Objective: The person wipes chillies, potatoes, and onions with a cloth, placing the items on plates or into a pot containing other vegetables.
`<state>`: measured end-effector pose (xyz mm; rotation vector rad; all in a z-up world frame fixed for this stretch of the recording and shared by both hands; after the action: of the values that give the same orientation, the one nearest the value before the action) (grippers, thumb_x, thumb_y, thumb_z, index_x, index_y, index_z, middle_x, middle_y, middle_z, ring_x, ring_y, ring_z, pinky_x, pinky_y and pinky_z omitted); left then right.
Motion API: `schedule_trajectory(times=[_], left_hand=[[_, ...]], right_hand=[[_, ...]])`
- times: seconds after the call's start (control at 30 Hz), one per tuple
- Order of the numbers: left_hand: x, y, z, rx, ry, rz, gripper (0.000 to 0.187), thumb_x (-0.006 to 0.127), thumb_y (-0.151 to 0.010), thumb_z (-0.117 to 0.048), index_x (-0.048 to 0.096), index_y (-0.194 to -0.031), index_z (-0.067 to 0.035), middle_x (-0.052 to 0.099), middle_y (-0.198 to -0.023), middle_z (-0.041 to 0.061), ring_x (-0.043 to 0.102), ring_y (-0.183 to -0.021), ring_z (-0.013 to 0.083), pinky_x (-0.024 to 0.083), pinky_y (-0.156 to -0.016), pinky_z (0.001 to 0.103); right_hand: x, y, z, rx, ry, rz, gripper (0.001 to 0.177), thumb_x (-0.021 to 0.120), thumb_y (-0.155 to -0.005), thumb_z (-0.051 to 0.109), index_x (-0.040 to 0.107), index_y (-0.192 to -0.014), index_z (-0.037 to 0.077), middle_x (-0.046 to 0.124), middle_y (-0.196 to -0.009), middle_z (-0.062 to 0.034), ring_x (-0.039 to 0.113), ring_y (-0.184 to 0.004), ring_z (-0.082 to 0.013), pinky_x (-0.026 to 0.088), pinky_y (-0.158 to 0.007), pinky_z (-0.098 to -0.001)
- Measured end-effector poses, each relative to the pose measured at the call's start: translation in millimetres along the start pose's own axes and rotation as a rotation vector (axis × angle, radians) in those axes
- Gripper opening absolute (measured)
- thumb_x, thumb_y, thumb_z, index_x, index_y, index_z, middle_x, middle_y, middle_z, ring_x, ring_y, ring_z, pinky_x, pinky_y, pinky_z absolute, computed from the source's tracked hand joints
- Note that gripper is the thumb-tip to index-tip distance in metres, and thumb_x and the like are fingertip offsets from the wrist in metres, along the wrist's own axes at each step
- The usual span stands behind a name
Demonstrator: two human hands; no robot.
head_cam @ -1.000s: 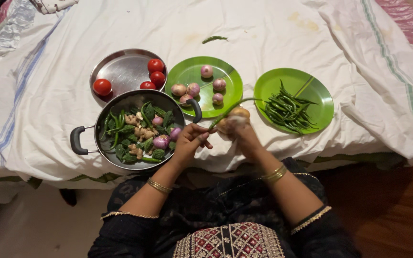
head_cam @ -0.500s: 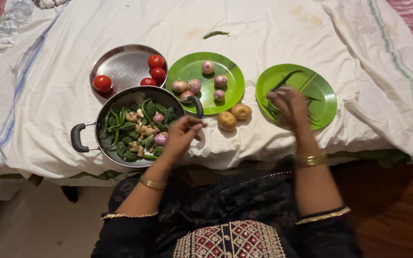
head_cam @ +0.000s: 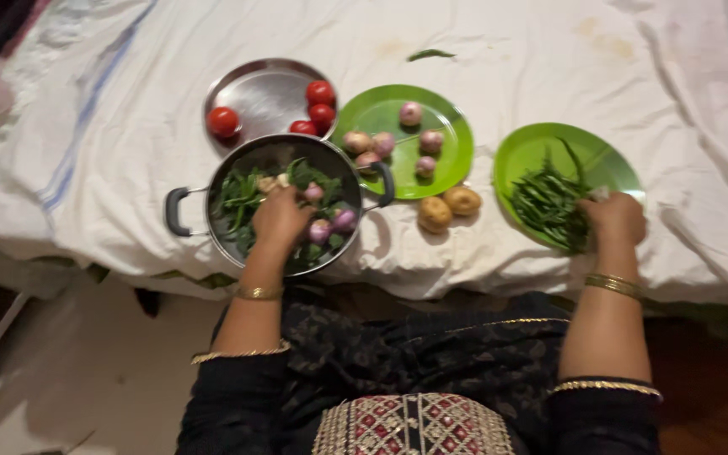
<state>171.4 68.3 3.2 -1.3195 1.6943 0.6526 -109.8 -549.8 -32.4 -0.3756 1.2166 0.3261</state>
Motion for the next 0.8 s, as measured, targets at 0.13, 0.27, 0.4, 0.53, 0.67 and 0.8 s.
schedule_trajectory(times=[0.13, 0.27, 0.4, 0.53, 0.67, 0.8], left_hand=[[11, -6, 12, -0.079, -0.003, 0.072, 0.028, 0.08, -0.078, -0.033, 0.079, -0.103, -0.02, 0.073, -0.11, 0.012, 0.071, -0.1, 0.034, 0.056, -0.083, 0.047], [21, -9, 18, -0.029, -0.011, 0.024, 0.03, 0.083, -0.075, -0.032, 0.078, -0.101, -0.017, 0.073, -0.109, 0.013, 0.071, -0.099, 0.0339, 0.056, -0.083, 0.048], [22, -13, 18, 0.004, -0.017, -0.052, 0.028, 0.083, -0.075, -0.03, 0.077, -0.1, -0.017, 0.072, -0.108, 0.013, 0.07, -0.097, 0.0342, 0.055, -0.081, 0.048], [15, -12, 16, -0.041, 0.019, -0.06, 0.018, 0.081, -0.08, -0.032, 0.08, -0.094, -0.02, 0.072, -0.108, 0.011, 0.071, -0.098, 0.0322, 0.056, -0.082, 0.046], [11, -9, 10, -0.019, 0.035, -0.071, 0.019, 0.081, -0.079, -0.032, 0.081, -0.095, -0.021, 0.072, -0.107, 0.01, 0.071, -0.097, 0.0315, 0.056, -0.081, 0.046], [11, -11, 9, -0.055, 0.035, -0.088, 0.019, 0.081, -0.08, -0.034, 0.082, -0.094, -0.022, 0.072, -0.106, 0.01, 0.07, -0.096, 0.0318, 0.055, -0.08, 0.046]], right_hand=[[17, -13, -6, 0.057, 0.037, 0.06, 0.06, 0.09, -0.073, 0.06, 0.08, -0.104, 0.01, 0.076, -0.106, -0.0184, 0.072, -0.093, -0.0406, 0.057, -0.077, -0.053], [18, -15, -6, 0.007, 0.045, 0.02, 0.057, 0.09, -0.072, 0.059, 0.08, -0.104, 0.013, 0.075, -0.103, -0.0184, 0.071, -0.089, -0.042, 0.056, -0.073, -0.0545], [14, -12, -1, -0.043, 0.07, 0.005, 0.06, 0.091, -0.074, 0.061, 0.081, -0.106, 0.011, 0.076, -0.101, -0.0212, 0.072, -0.088, -0.0439, 0.057, -0.073, -0.0536], [14, -11, -2, -0.01, 0.032, 0.049, 0.057, 0.089, -0.075, 0.059, 0.082, -0.108, 0.013, 0.077, -0.102, -0.02, 0.073, -0.088, -0.0435, 0.056, -0.076, -0.0537], [3, -9, 4, -0.097, 0.042, -0.074, 0.059, 0.088, -0.079, 0.061, 0.081, -0.106, 0.009, 0.076, -0.098, -0.0225, 0.071, -0.084, -0.0442, 0.055, -0.068, -0.0549], [-4, -6, 11, -0.231, 0.08, -0.168, 0.057, 0.084, -0.087, 0.06, 0.081, -0.098, 0.004, 0.076, -0.097, -0.0241, 0.071, -0.082, -0.0438, 0.056, -0.066, -0.0534]])
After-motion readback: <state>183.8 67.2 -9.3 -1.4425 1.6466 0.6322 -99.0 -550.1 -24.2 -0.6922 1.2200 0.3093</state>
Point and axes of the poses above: each hand's wrist, its own y-axis away from the middle knuckle, its own x-axis out of the palm, z = x × y, the point moved 7 cm from there along -y, towards the middle knuckle
